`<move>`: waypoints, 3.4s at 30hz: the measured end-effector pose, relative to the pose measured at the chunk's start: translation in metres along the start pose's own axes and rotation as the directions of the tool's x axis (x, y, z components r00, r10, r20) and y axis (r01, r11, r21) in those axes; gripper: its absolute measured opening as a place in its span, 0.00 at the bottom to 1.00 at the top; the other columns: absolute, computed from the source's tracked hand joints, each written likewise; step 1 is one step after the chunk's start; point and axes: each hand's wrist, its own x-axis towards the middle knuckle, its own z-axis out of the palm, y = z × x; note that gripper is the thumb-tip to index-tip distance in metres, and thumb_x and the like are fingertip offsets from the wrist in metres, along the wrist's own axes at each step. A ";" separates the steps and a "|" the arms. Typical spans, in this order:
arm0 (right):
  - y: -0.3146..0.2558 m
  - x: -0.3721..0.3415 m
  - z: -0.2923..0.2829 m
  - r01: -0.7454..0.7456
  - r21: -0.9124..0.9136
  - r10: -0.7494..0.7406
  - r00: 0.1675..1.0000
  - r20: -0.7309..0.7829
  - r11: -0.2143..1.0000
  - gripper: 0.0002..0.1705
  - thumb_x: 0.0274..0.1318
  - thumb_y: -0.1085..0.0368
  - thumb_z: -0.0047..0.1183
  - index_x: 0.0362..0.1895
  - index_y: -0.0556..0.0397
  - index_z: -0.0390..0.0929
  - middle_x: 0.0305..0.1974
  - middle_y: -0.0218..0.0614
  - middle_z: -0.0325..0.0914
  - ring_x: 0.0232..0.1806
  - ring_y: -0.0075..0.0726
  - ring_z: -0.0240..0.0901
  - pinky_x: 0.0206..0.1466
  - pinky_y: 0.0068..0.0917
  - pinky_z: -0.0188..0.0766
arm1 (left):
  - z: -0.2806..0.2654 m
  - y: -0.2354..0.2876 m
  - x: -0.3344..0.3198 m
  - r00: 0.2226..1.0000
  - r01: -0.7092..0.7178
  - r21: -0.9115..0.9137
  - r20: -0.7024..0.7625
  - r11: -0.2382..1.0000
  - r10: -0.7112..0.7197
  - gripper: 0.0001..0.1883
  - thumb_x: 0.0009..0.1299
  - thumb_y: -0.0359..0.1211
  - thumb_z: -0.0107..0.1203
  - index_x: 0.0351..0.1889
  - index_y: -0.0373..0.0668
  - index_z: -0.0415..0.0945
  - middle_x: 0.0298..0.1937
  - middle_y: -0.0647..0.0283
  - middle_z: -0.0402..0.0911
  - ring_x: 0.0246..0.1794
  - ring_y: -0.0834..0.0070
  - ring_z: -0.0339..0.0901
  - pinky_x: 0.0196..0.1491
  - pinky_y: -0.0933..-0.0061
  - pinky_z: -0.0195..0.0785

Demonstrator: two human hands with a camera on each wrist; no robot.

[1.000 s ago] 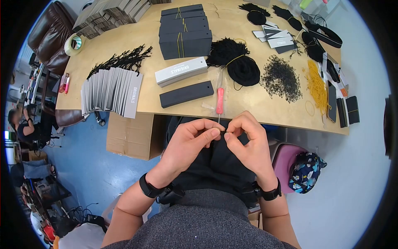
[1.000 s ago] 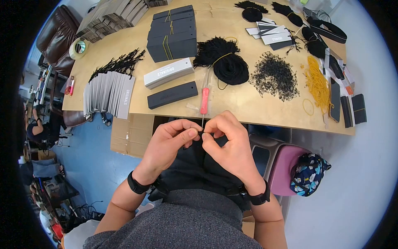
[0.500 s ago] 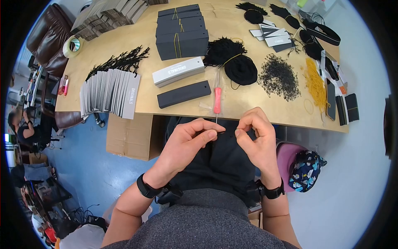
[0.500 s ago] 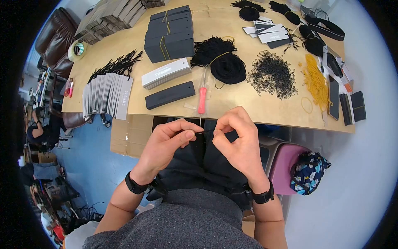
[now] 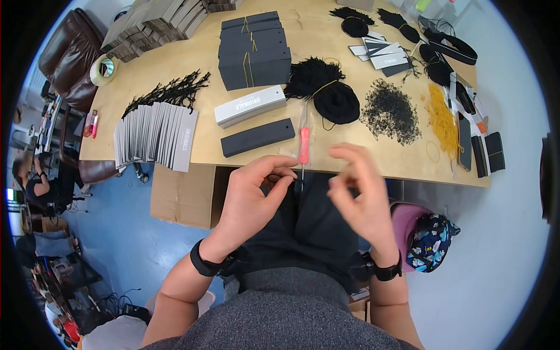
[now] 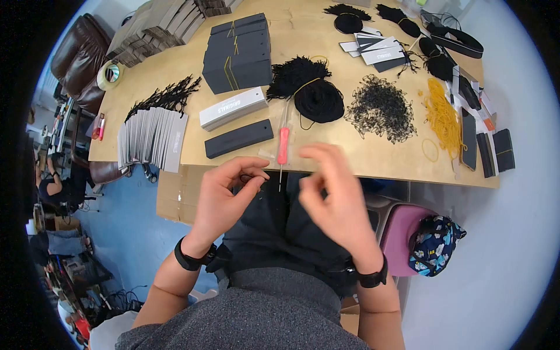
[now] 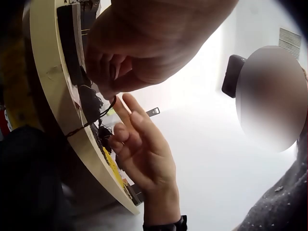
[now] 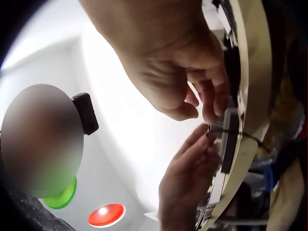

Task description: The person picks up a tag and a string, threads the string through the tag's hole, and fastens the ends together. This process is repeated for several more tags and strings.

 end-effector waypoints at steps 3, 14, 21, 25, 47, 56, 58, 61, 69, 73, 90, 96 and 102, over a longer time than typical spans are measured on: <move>-0.010 0.003 0.021 -0.214 0.243 0.158 0.960 0.230 0.946 0.19 0.60 0.73 0.57 0.56 0.58 0.72 0.46 0.40 0.76 0.29 0.24 0.73 0.36 0.24 0.73 | 0.005 0.005 0.003 0.999 -0.039 0.002 -0.002 0.999 0.039 0.14 0.69 0.18 0.55 0.52 0.34 0.79 0.41 0.63 0.83 0.41 0.82 0.80 0.45 0.81 0.74; 0.004 -0.002 0.014 -0.240 0.183 0.226 0.970 0.094 0.954 0.04 0.64 0.71 0.56 0.39 0.59 0.77 0.28 0.29 0.76 0.26 0.18 0.72 0.29 0.18 0.70 | -0.047 -0.014 0.090 0.839 -0.273 0.757 -0.114 0.593 0.532 0.16 0.61 0.28 0.65 0.48 0.39 0.82 0.40 0.57 0.79 0.48 0.59 0.75 0.51 0.64 0.69; 0.004 -0.013 0.011 -0.177 0.104 0.170 0.982 0.077 0.979 0.04 0.60 0.73 0.59 0.38 0.61 0.78 0.29 0.34 0.77 0.27 0.21 0.72 0.31 0.20 0.68 | -0.067 -0.024 0.111 0.881 -0.256 0.743 -0.084 0.619 0.465 0.15 0.57 0.31 0.69 0.42 0.38 0.85 0.42 0.57 0.81 0.45 0.59 0.76 0.50 0.62 0.69; 0.006 -0.014 0.009 -0.195 0.084 0.189 0.979 0.078 0.977 0.04 0.59 0.73 0.60 0.38 0.60 0.79 0.29 0.34 0.77 0.28 0.22 0.73 0.32 0.20 0.68 | -0.069 -0.005 0.086 0.862 -0.280 0.790 -0.043 0.546 0.505 0.15 0.57 0.32 0.69 0.42 0.38 0.85 0.41 0.58 0.81 0.42 0.59 0.77 0.47 0.61 0.70; 0.007 -0.022 0.003 -0.175 0.088 0.173 0.984 0.030 0.981 0.03 0.60 0.74 0.59 0.37 0.60 0.79 0.28 0.32 0.77 0.26 0.19 0.72 0.30 0.19 0.68 | -0.035 0.000 0.032 0.882 -0.355 0.683 0.019 0.639 0.470 0.17 0.51 0.27 0.66 0.39 0.38 0.78 0.38 0.57 0.76 0.42 0.56 0.75 0.45 0.61 0.69; 0.014 -0.025 -0.005 -0.244 0.152 0.249 0.968 -0.016 0.958 0.04 0.61 0.73 0.59 0.38 0.60 0.79 0.27 0.29 0.77 0.25 0.16 0.71 0.29 0.16 0.67 | -0.010 -0.032 -0.024 0.954 -0.292 0.430 0.068 0.855 0.292 0.23 0.56 0.22 0.68 0.53 0.41 0.82 0.47 0.58 0.78 0.43 0.63 0.80 0.44 0.67 0.75; 0.013 -0.026 -0.003 -0.248 0.155 0.252 0.968 -0.006 0.956 0.04 0.62 0.73 0.59 0.38 0.60 0.79 0.27 0.29 0.77 0.25 0.16 0.71 0.29 0.16 0.67 | -0.008 -0.038 -0.024 0.950 -0.301 0.430 0.061 0.851 0.306 0.23 0.57 0.22 0.68 0.53 0.41 0.82 0.46 0.58 0.79 0.44 0.63 0.80 0.44 0.68 0.76; 0.012 -0.027 0.000 -0.244 0.173 0.246 0.969 0.012 0.954 0.03 0.61 0.73 0.59 0.38 0.60 0.79 0.27 0.28 0.77 0.26 0.16 0.71 0.29 0.17 0.67 | -0.002 -0.045 -0.023 0.945 -0.310 0.416 0.036 0.855 0.325 0.23 0.57 0.22 0.68 0.53 0.41 0.82 0.44 0.57 0.80 0.43 0.63 0.80 0.44 0.68 0.75; 0.012 -0.032 0.016 -0.258 0.198 0.240 0.964 0.109 0.945 0.04 0.61 0.74 0.59 0.39 0.60 0.78 0.28 0.29 0.76 0.26 0.16 0.71 0.29 0.17 0.65 | 0.004 -0.043 -0.025 0.983 -0.177 0.259 -0.006 0.949 0.185 0.23 0.58 0.22 0.68 0.53 0.41 0.82 0.38 0.57 0.82 0.36 0.66 0.80 0.40 0.71 0.74; 0.016 -0.033 0.021 -0.267 0.205 0.245 0.961 0.126 0.942 0.04 0.61 0.73 0.59 0.39 0.60 0.78 0.28 0.29 0.76 0.25 0.16 0.70 0.29 0.17 0.65 | 0.003 -0.044 -0.027 0.986 -0.162 0.274 0.016 0.948 0.163 0.23 0.58 0.22 0.68 0.54 0.41 0.82 0.38 0.57 0.82 0.36 0.67 0.80 0.39 0.72 0.73; 0.054 -0.039 0.030 -0.425 0.107 0.423 0.905 0.035 0.899 0.05 0.62 0.70 0.57 0.36 0.61 0.79 0.23 0.29 0.77 0.22 0.15 0.69 0.25 0.18 0.66 | 0.008 -0.058 -0.006 0.986 -0.104 0.058 0.134 0.993 0.096 0.13 0.66 0.23 0.60 0.50 0.33 0.80 0.42 0.55 0.84 0.42 0.68 0.82 0.48 0.74 0.72; 0.042 -0.044 0.039 -0.487 0.172 0.443 0.864 0.239 0.857 0.08 0.63 0.67 0.58 0.38 0.61 0.79 0.24 0.31 0.79 0.23 0.17 0.73 0.27 0.18 0.70 | -0.007 -0.058 -0.015 0.929 -0.242 0.048 0.299 0.969 0.217 0.13 0.66 0.22 0.61 0.48 0.35 0.81 0.39 0.57 0.83 0.38 0.68 0.81 0.43 0.74 0.71; 0.019 -0.041 0.028 -0.551 0.204 0.420 0.784 0.457 0.809 0.11 0.65 0.66 0.57 0.46 0.61 0.78 0.33 0.33 0.80 0.28 0.19 0.76 0.32 0.18 0.73 | -0.012 -0.046 -0.031 0.956 -0.050 -0.032 0.288 0.998 0.057 0.14 0.63 0.21 0.62 0.48 0.35 0.82 0.36 0.60 0.81 0.37 0.73 0.80 0.40 0.75 0.70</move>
